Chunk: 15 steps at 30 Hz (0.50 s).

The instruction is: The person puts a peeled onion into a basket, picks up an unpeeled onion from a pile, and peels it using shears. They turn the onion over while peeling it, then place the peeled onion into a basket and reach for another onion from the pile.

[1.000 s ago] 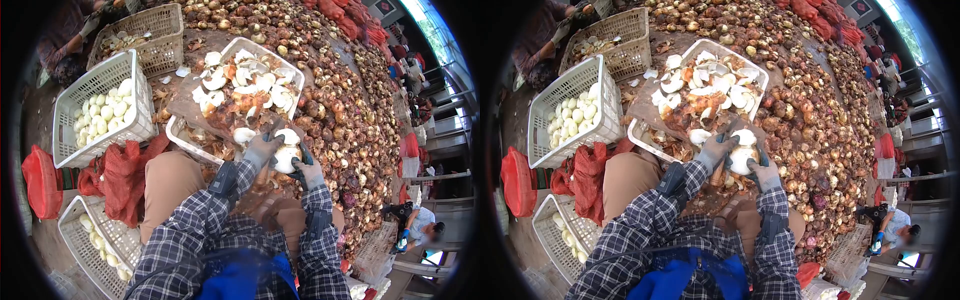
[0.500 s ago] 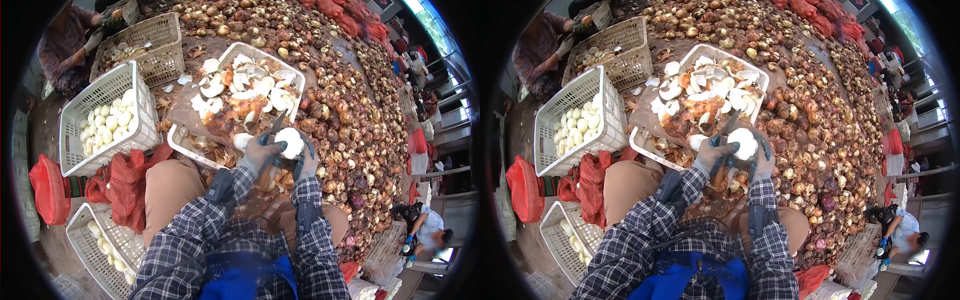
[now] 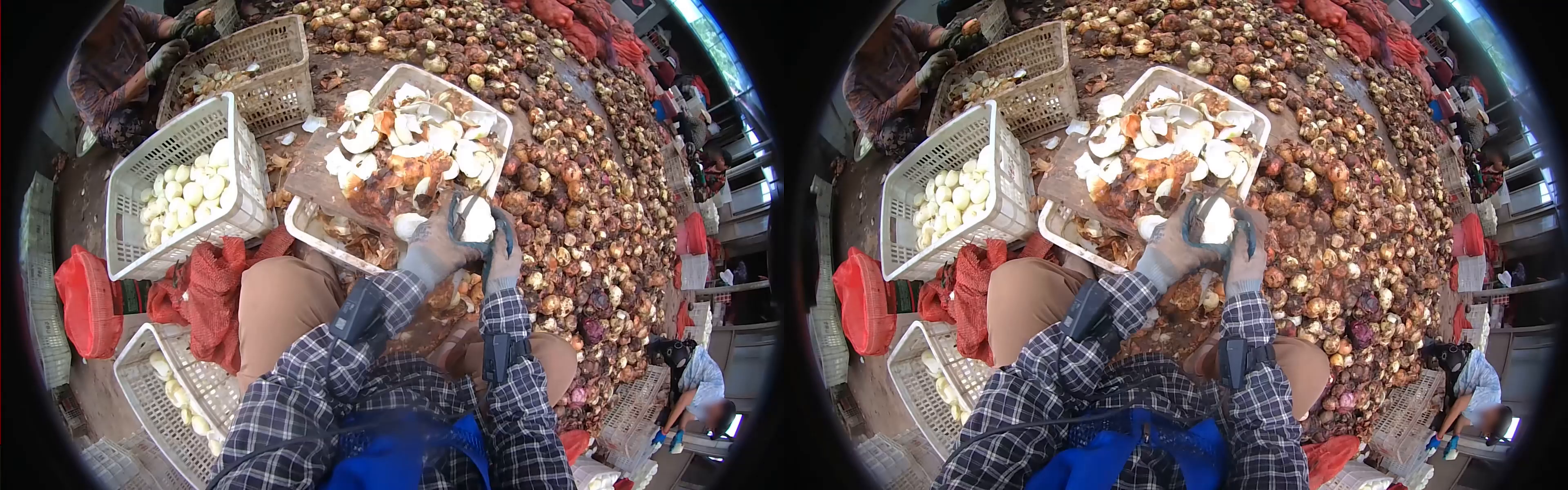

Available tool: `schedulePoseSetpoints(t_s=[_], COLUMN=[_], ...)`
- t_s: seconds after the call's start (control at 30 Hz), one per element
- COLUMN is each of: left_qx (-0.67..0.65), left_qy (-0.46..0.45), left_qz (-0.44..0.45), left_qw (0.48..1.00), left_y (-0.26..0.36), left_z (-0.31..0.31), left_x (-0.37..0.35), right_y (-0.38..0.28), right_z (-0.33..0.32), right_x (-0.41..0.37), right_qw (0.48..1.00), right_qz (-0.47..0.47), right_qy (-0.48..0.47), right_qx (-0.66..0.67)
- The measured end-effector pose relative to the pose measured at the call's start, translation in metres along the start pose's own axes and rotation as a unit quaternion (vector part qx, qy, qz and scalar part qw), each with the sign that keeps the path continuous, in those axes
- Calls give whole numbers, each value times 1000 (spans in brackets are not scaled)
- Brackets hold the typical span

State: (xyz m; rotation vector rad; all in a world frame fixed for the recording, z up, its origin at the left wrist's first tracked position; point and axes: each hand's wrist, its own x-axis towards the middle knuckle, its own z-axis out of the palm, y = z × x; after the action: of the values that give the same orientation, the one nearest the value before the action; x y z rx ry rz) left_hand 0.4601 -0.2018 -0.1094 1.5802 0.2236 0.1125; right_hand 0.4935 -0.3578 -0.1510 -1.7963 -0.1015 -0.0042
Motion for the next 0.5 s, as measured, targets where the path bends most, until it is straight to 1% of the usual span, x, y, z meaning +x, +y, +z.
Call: schedulePoseSetpoints(t_s=[0.03, 0.07, 0.17, 0.2, 0.3, 0.33, 0.43, 0.47, 0.5], left_qx=[57, 75, 265, 262, 250, 269, 286, 329, 355], left_qy=[15, 45, 12, 2, 76, 65, 17, 0, -21], left_qz=[60, 74, 87, 81, 82, 81, 60, 36, 20], left_qw=[996, 993, 960, 962, 962, 958, 956, 944, 935], left_y=[-6, -13, 28, 31, 21, 21, 31, 38, 44], left_z=[3, 6, -2, -2, 2, 3, 9, 11, 10], left_x=[-1, -7, -14, -12, 4, 8, 18, 22, 28], right_y=[-4, -9, 18, 1, -6, -11, -6, -10, -14], right_z=[2, 3, 4, 6, 6, 6, 7, 2, 3], right_x=[-1, -3, -2, -3, -2, -3, -1, -4, -6], right_qw=[1000, 999, 999, 997, 999, 998, 998, 996, 996], right_qz=[8, -4, 2, 53, 24, 60, 53, 50, 56], right_qy=[-10, -8, 39, 38, 26, 31, 33, 19, 21], right_qx=[-19, -47, 18, 37, -25, -7, 6, -68, -60])
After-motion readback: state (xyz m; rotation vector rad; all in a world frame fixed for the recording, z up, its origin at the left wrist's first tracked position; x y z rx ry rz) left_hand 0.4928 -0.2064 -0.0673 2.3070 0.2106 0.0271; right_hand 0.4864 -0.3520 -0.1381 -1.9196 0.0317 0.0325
